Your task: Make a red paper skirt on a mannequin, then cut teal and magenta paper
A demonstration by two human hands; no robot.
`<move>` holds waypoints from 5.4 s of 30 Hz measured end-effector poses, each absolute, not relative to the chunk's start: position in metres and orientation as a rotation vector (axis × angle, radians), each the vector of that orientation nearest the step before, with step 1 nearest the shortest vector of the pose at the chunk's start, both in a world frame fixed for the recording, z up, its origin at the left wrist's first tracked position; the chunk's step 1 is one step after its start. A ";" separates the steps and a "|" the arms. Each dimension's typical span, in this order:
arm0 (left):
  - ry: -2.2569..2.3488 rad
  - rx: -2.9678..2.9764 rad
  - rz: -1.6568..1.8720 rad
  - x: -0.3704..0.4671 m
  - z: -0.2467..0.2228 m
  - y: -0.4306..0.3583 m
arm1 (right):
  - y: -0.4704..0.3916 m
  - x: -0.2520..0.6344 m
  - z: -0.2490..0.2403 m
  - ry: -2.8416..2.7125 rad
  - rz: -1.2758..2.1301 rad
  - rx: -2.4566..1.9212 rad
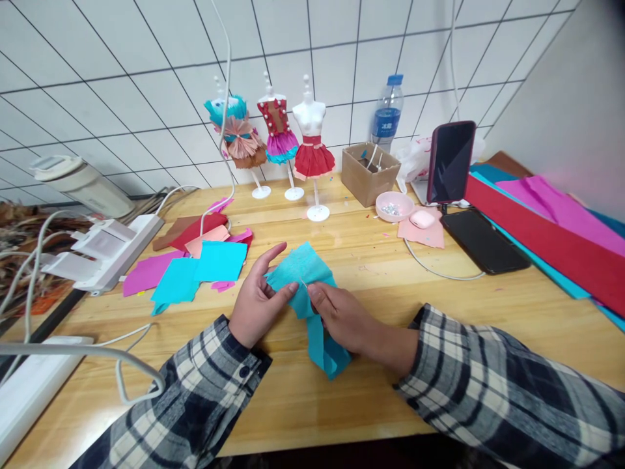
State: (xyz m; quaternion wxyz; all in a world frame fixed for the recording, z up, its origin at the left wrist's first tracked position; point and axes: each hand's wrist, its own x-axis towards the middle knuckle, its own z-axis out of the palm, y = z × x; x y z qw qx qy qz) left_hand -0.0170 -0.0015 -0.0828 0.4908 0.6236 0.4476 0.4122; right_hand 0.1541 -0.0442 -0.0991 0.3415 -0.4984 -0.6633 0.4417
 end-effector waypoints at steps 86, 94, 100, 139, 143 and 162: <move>1.005 1.328 1.079 -0.012 -0.080 -0.006 | -0.049 0.155 -0.097 -1.707 1.244 -1.368; 1.002 1.355 0.957 -0.013 -0.082 -0.007 | -0.048 0.156 -0.101 -1.719 1.240 -1.336; 0.966 1.371 0.956 -0.014 -0.085 -0.007 | -0.048 0.156 -0.100 -1.698 1.236 -1.352; 0.992 1.323 1.074 -0.012 -0.085 -0.008 | -0.047 0.155 -0.096 -1.752 1.185 -1.397; 1.004 1.380 1.093 -0.013 -0.087 -0.006 | -0.047 0.155 -0.097 -1.735 1.211 -1.374; 0.979 1.317 0.978 -0.009 -0.083 -0.008 | -0.047 0.155 -0.099 -1.678 1.247 -1.382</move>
